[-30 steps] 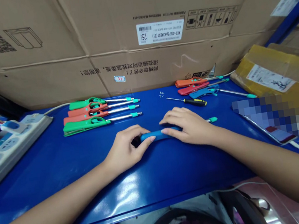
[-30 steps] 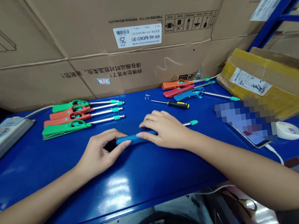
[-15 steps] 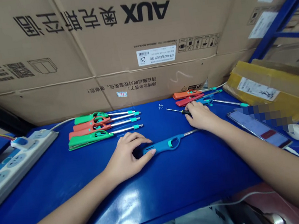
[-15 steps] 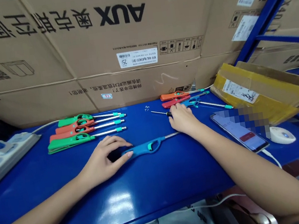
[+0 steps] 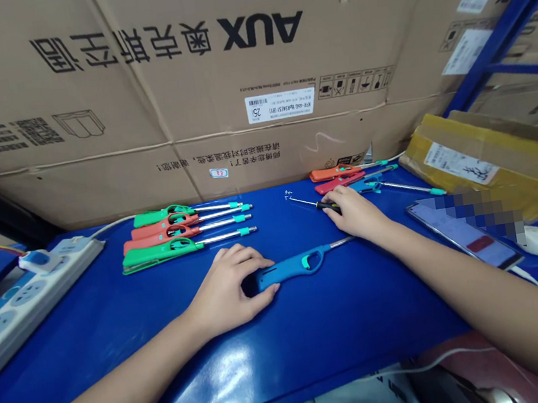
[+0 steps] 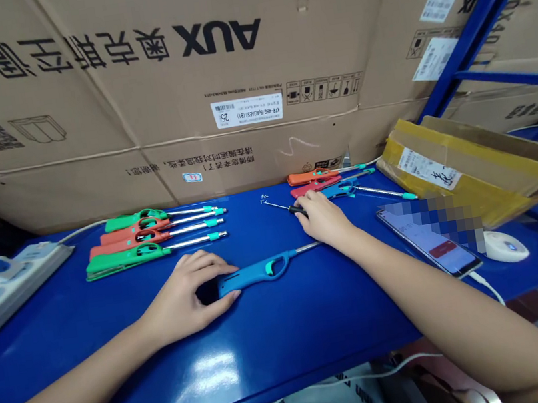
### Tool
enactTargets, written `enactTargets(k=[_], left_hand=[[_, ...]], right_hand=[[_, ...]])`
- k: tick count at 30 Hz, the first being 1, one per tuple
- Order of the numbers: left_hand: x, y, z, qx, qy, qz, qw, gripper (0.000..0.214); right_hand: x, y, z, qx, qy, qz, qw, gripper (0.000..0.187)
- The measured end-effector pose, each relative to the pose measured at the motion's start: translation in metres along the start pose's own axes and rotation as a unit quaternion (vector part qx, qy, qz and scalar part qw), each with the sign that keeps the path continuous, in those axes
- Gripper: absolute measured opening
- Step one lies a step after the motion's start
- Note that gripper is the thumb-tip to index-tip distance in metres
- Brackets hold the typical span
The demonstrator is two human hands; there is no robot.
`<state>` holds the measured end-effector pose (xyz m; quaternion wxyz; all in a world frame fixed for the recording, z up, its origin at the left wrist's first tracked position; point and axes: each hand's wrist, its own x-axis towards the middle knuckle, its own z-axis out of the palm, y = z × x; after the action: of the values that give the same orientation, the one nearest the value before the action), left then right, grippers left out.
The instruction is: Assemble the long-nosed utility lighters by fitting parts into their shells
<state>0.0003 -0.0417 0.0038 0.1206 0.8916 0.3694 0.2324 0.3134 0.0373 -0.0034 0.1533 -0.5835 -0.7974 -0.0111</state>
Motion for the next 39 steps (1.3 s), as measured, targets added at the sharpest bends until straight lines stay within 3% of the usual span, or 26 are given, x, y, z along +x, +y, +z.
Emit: enactTargets(k=[8, 13, 19, 24, 28, 32, 35, 39], left_hand=[[-0.001, 0.004, -0.003, 0.003, -0.017, -0.003, 1.000, 0.030], [-0.002, 0.003, -0.002, -0.007, -0.013, 0.005, 1.000, 0.035], [-0.003, 0.003, 0.005, -0.038, -0.011, 0.030, 0.999, 0.032], [-0.001, 0.008, 0.009, -0.088, -0.013, 0.031, 0.996, 0.038], [0.002, 0.004, 0.010, -0.161, 0.052, -0.067, 0.983, 0.026], [0.006, -0.004, 0.010, -0.228, 0.171, -0.200, 0.937, 0.036], [0.007, -0.004, 0.009, -0.251, 0.199, -0.208, 0.924, 0.045], [0.006, 0.001, 0.007, -0.229, 0.186, -0.201, 0.934, 0.031]], right_hand=[[0.000, 0.003, 0.008, 0.026, 0.031, -0.001, 0.999, 0.023], [0.001, 0.000, 0.000, 0.061, 0.070, -0.018, 0.995, 0.021], [-0.010, -0.022, -0.017, 0.147, 0.109, -0.084, 0.980, 0.020], [-0.020, -0.043, -0.025, 0.274, 0.091, -0.098, 0.953, 0.018], [-0.024, -0.053, -0.033, 0.391, 0.056, -0.059, 0.917, 0.020], [-0.028, -0.058, -0.043, 0.451, 0.007, -0.011, 0.893, 0.027], [-0.031, -0.060, -0.046, 0.453, -0.009, -0.013, 0.891, 0.027], [-0.031, -0.061, -0.046, 0.453, -0.013, -0.025, 0.891, 0.025]])
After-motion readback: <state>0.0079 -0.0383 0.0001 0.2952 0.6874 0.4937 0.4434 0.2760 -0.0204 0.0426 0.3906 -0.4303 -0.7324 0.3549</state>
